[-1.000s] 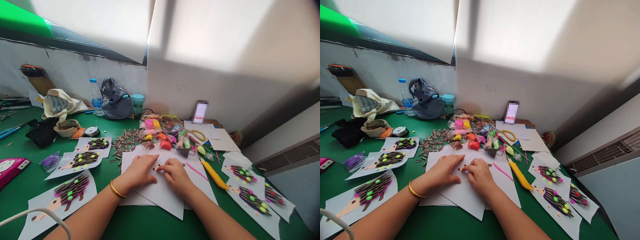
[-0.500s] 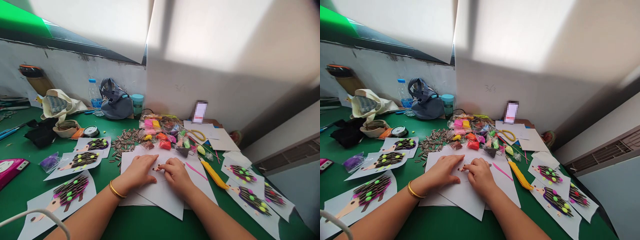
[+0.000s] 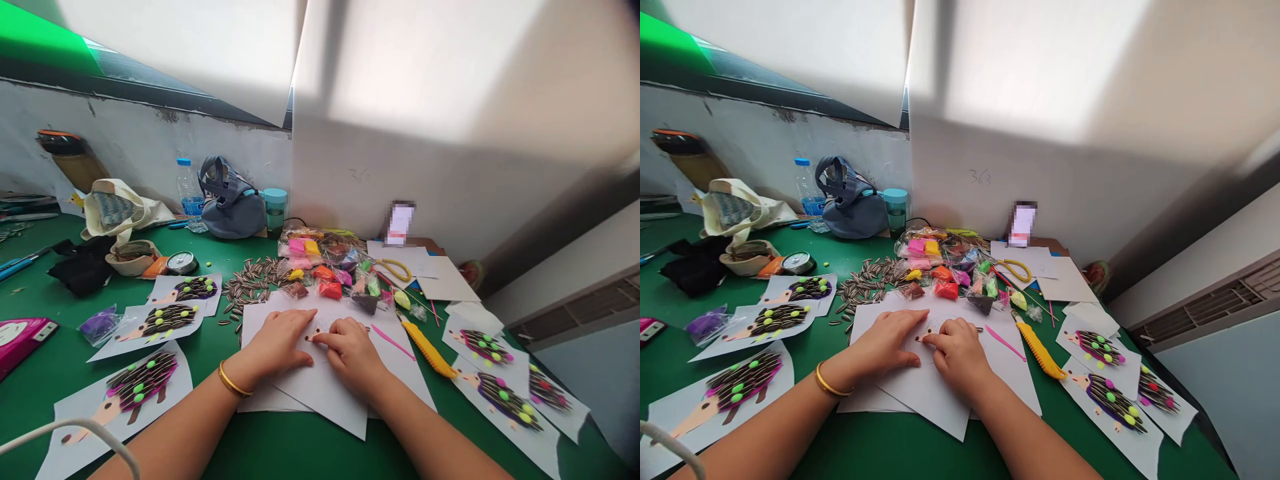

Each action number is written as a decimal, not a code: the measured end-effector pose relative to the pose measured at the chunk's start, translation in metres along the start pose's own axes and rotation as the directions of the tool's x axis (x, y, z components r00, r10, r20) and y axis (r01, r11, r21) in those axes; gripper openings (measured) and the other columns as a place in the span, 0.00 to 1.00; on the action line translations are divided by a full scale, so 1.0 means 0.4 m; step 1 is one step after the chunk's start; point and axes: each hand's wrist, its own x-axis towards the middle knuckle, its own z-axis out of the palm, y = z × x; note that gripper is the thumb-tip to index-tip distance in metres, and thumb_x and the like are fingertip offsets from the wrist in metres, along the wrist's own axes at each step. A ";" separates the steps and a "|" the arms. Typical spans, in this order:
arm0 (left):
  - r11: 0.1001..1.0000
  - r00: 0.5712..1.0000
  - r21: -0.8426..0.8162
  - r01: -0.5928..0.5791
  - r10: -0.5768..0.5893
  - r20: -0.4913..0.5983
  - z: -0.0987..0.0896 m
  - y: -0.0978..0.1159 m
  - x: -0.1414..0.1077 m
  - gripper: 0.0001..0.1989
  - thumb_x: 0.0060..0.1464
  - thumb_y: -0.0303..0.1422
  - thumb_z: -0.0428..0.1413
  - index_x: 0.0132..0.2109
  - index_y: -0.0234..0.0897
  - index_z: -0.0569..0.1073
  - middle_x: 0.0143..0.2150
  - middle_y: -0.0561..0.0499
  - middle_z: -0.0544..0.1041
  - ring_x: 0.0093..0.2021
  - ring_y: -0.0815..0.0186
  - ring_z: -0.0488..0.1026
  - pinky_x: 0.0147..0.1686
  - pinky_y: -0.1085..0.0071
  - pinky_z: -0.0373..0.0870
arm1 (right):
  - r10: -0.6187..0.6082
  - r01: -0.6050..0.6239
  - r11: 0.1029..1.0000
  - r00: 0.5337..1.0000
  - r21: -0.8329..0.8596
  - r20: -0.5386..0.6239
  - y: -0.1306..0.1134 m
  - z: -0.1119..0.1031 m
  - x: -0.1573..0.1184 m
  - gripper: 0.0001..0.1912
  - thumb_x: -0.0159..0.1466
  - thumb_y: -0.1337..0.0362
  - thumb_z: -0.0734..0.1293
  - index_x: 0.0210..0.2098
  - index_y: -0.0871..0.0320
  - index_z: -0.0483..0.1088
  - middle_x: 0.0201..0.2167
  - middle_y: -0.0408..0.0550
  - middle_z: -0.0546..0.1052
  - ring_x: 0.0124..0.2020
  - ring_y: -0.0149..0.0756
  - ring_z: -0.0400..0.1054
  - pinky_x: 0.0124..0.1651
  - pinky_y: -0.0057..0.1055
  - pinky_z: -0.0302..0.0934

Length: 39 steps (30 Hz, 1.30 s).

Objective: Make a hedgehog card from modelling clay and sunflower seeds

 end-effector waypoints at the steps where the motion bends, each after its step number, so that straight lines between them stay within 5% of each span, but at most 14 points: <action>1: 1.000 1.000 -0.003 -0.001 0.001 0.001 -0.001 0.001 0.000 0.40 0.48 0.42 0.65 0.66 0.44 0.61 0.66 0.45 0.66 0.65 0.51 0.62 0.61 0.55 0.57 | -0.003 0.003 1.000 1.000 0.005 -0.004 0.001 -0.001 -0.001 0.23 0.59 0.76 0.66 0.47 0.45 0.77 0.35 0.45 0.71 0.40 0.38 0.62 0.43 0.36 0.50; 39: 1.000 1.000 -0.007 -0.002 0.002 -0.001 0.007 -0.008 0.001 0.40 0.48 0.44 0.65 0.66 0.44 0.60 0.66 0.45 0.66 0.65 0.50 0.63 0.60 0.54 0.56 | -0.027 0.027 1.000 0.999 0.009 -0.034 0.001 -0.004 -0.009 0.24 0.58 0.76 0.65 0.47 0.46 0.77 0.34 0.46 0.71 0.38 0.38 0.61 0.42 0.36 0.49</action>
